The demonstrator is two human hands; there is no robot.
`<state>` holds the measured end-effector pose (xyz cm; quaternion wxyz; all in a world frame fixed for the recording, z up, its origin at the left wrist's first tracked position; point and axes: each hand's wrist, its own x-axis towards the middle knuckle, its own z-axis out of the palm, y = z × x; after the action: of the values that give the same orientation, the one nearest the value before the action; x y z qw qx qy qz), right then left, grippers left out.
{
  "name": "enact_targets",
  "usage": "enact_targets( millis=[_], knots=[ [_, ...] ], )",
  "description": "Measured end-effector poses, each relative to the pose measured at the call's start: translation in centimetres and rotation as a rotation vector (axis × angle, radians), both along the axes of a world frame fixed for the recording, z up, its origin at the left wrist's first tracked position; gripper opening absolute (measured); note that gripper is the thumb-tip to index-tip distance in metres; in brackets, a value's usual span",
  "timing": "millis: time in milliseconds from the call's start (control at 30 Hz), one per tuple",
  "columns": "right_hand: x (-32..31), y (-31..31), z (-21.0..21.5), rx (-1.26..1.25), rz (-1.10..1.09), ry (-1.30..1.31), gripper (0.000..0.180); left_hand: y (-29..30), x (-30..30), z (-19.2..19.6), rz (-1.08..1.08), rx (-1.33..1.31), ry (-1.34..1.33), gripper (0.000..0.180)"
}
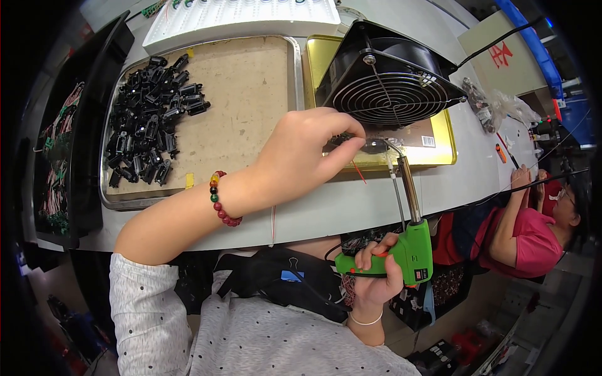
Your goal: The person solders wires to small green circuit boards using a soldering iron.
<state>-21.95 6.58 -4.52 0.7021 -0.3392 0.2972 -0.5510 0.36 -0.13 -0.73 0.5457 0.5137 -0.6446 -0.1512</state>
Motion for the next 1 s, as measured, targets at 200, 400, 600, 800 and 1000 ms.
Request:
enact_targets(
  millis=[200,400,600,800,1000],
  knots=[
    [-0.1,0.1,-0.2,0.023,0.000,-0.022,0.027,0.3,0.0,0.7,0.006,0.035,0.017,0.009],
    [0.2,0.2,-0.1,-0.024,-0.095,0.071,0.032,0.5,0.1,0.9,-0.011,0.094,0.037,0.009],
    [-0.3,0.3,-0.5,-0.062,-0.051,0.056,0.032,0.1,0.0,0.1,0.018,-0.016,0.013,0.008],
    [0.2,0.4,0.0,0.001,-0.042,0.043,0.029,-0.1,0.0,0.0,0.015,-0.022,0.004,0.008],
    [0.4,0.3,-0.2,-0.019,-0.016,0.015,0.027,0.0,0.0,0.0,0.021,-0.021,-0.012,0.008]
  ],
)
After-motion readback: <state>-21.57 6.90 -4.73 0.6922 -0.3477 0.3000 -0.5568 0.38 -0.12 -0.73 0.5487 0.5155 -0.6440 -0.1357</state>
